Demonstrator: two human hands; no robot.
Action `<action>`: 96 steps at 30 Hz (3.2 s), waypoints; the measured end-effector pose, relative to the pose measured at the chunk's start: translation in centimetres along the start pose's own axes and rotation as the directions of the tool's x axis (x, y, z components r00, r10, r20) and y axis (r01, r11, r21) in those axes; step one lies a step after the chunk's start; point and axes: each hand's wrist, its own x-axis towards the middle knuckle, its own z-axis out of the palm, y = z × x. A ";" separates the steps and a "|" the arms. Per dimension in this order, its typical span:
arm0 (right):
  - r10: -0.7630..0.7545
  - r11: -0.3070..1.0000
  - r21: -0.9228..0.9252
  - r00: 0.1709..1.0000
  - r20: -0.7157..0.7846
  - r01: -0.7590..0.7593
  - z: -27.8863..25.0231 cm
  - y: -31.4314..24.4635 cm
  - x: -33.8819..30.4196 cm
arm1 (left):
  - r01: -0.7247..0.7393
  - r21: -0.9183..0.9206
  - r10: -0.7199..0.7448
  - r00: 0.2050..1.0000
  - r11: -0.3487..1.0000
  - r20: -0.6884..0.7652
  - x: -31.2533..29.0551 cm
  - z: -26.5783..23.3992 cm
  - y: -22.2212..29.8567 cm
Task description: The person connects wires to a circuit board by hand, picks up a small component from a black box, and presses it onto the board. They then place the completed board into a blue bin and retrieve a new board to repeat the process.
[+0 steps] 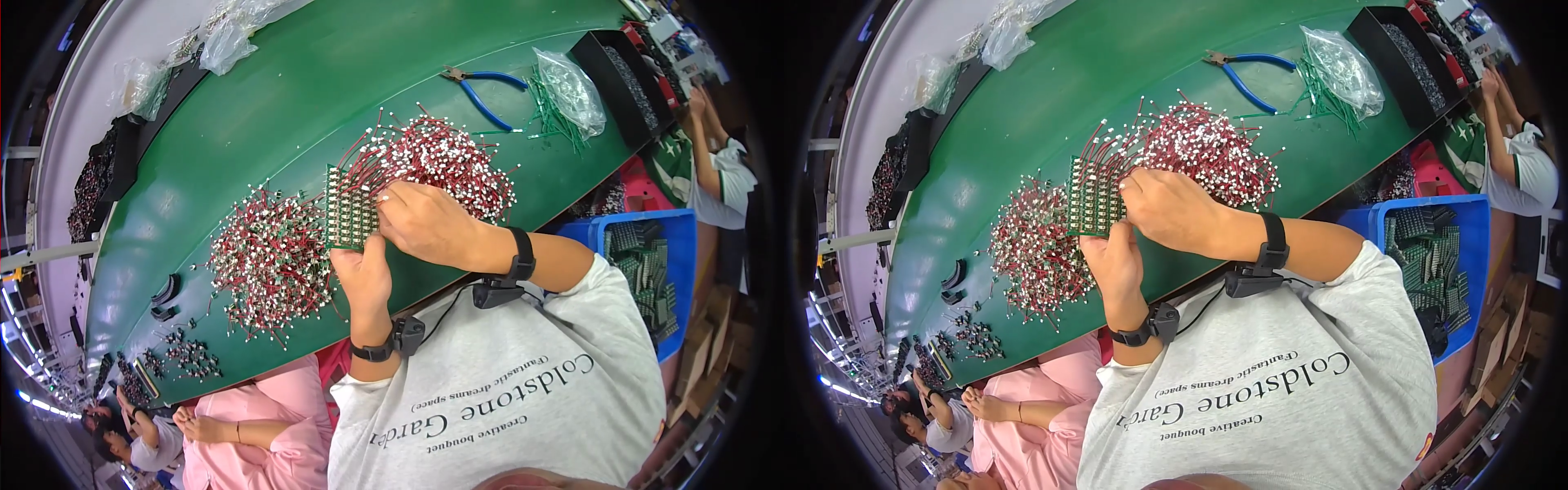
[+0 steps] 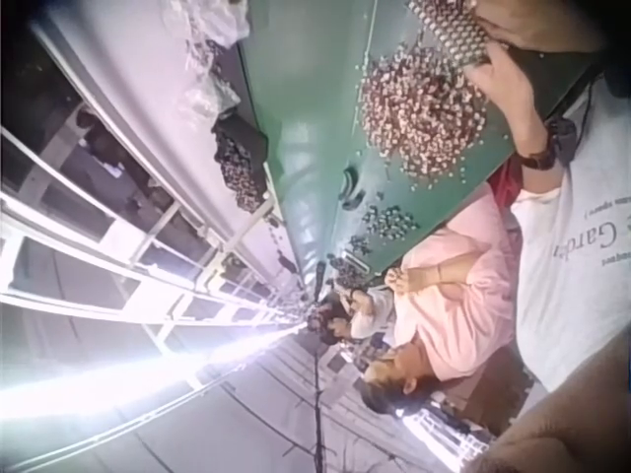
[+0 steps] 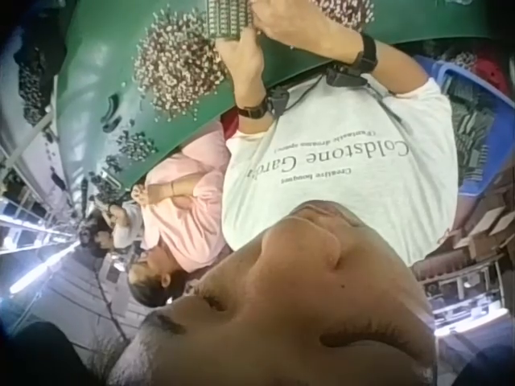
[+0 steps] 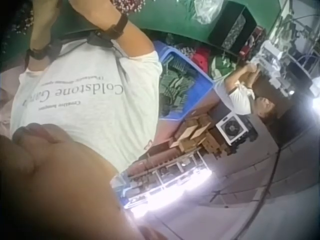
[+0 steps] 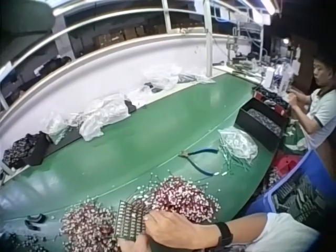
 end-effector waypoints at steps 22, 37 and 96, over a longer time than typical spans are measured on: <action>0.280 0.943 0.191 0.960 -0.012 -0.273 -3.3 6.8 4.3 | -0.042 -0.217 0.008 0.988 0.975 -0.155 0.1 -2.6 2.2; 0.366 0.930 0.020 0.930 -0.015 -0.366 -2.5 14.2 2.9 | 0.008 -0.254 -0.042 0.991 0.967 -0.130 0.3 -2.4 2.2; 0.122 0.870 0.492 0.981 -0.150 -0.033 -1.2 -1.0 2.8 | -0.074 -0.241 0.091 0.994 0.968 0.060 0.1 2.6 0.9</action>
